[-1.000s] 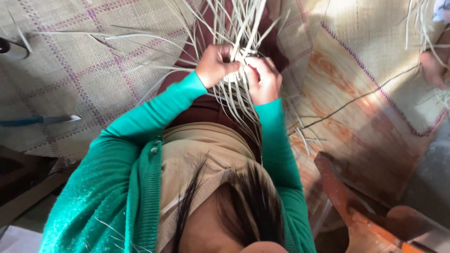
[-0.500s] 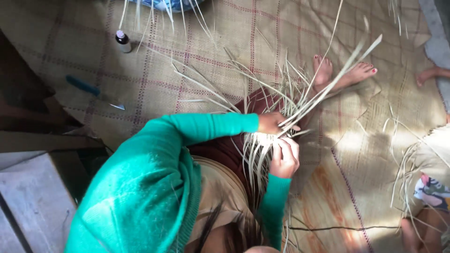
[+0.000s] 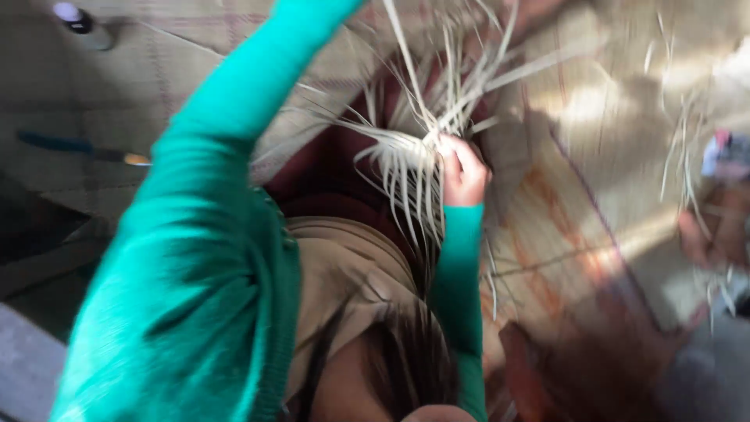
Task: Weaving the walls of a basket by interlacing thin strips of material.
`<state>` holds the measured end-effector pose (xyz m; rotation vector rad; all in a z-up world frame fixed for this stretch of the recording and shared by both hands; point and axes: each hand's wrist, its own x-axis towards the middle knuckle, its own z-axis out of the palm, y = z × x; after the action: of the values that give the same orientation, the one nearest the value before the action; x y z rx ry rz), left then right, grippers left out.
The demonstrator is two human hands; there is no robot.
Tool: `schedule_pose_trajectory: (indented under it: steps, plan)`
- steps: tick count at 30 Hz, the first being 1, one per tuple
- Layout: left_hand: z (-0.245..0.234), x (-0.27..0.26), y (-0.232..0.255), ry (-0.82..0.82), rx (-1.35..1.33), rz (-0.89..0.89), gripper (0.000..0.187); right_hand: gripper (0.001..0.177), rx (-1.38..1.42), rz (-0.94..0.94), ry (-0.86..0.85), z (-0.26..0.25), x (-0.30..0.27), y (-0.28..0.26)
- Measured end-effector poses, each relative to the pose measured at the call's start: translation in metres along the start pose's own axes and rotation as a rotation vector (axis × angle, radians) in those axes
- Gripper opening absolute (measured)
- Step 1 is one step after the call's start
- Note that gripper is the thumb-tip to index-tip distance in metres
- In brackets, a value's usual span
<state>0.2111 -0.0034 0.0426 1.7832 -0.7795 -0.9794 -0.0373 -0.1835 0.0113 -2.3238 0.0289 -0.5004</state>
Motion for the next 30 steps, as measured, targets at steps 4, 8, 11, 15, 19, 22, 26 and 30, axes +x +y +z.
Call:
schedule_pose_trajectory:
  steps: [4,8,11,15,19,22,26,30]
  plan:
    - [0.047,-0.025,-0.075,-0.034,0.981,-0.279,0.056,0.013,0.03,0.031,-0.017,-0.003,0.006,-0.008]
    - [0.107,-0.061,-0.015,-0.154,0.435,0.514,0.016,0.012,0.05,0.073,-0.048,-0.003,0.008,-0.01]
    - [0.15,-0.043,-0.012,0.416,0.617,0.651,0.019,0.01,0.045,0.104,-0.077,-0.003,0.009,-0.013]
    - [0.167,-0.024,-0.021,0.506,0.535,0.659,0.015,0.013,0.049,0.084,-0.101,-0.006,0.003,-0.008]
    - [0.169,-0.025,-0.024,0.583,0.694,0.659,0.02,0.016,0.002,-0.038,0.023,-0.004,-0.002,-0.016]
    - [0.173,-0.025,-0.03,0.59,0.796,0.522,0.027,0.02,0.009,-0.012,0.108,0.003,-0.01,-0.014]
    - [0.182,-0.029,-0.022,0.754,0.888,0.504,0.018,0.036,-0.035,-0.061,0.048,0.008,-0.017,-0.014]
    - [0.188,-0.038,-0.014,0.743,0.79,0.398,0.025,0.041,-0.093,-0.125,0.069,0.013,-0.02,-0.023]
